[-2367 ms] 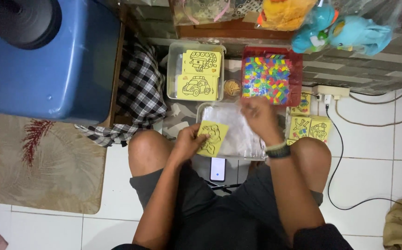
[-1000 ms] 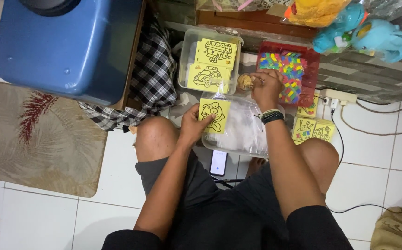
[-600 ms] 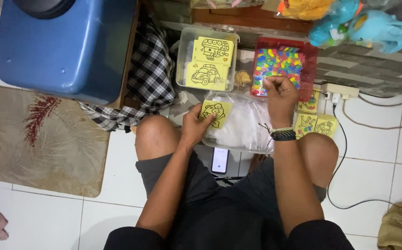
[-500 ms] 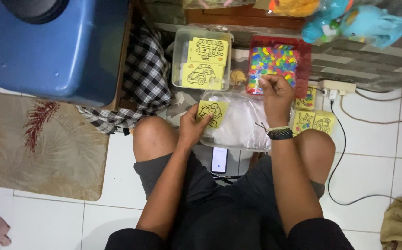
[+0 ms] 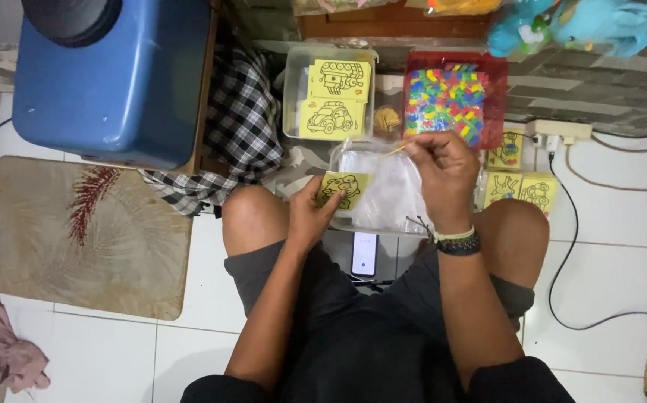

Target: The person picks up individual yellow stickers and colorful rectangular items, placing them together into clear plastic bags by hand and then setting the filled bags into a container.

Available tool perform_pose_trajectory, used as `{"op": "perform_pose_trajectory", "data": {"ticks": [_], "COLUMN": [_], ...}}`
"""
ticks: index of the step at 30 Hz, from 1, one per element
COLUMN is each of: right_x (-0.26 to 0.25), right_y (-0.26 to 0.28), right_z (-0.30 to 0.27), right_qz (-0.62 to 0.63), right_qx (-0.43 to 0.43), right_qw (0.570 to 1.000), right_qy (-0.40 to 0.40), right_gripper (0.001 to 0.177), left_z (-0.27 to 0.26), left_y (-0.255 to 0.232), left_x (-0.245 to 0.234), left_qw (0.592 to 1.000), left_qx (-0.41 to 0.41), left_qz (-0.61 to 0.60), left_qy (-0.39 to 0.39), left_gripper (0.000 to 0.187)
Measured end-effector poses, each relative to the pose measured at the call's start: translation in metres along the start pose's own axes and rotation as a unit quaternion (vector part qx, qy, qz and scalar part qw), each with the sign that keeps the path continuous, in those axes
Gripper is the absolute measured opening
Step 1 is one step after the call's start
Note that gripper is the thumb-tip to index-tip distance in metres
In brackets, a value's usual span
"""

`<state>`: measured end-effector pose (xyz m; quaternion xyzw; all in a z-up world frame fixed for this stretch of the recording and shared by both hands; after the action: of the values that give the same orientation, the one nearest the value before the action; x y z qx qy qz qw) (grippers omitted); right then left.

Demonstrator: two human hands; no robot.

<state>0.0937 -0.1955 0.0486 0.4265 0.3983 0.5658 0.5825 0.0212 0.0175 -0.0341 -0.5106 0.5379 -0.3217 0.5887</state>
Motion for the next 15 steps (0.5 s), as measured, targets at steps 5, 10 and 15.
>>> {"op": "perform_pose_trajectory", "data": {"ticks": [5,10,15], "right_x": [-0.007,-0.018,-0.019], "right_y": [0.002,-0.009,-0.012], "right_z": [-0.013,-0.018,-0.022], "right_qz": [-0.024,-0.058,-0.044], "right_qx": [-0.038,-0.048,-0.020], "right_qw": [0.999,0.996,0.997], "right_qy": [0.016,0.055,0.057], "right_gripper": [0.011,0.011,0.016], "left_z": [-0.006,-0.010,-0.011], "left_y": [-0.023,-0.038,-0.039], "left_x": [0.011,0.016,0.023], "left_qw": [0.998,0.996,0.994], "left_qx": [0.050,0.056,0.021], "left_qz": [0.020,0.012,0.001], "left_qy": [0.043,0.074,0.105], "left_gripper": [0.027,0.026,0.031]}}
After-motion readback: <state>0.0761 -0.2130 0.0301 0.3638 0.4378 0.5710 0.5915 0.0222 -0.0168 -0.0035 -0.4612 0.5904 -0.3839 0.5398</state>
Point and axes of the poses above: each hand's wrist, its own z-axis towards the middle knuckle, its own x-axis out of the palm, y = z × x, the point moved 2 cm from there along z, towards the middle knuckle, and after that the axes turned 4 degrees about -x, right-handed, at the moved point
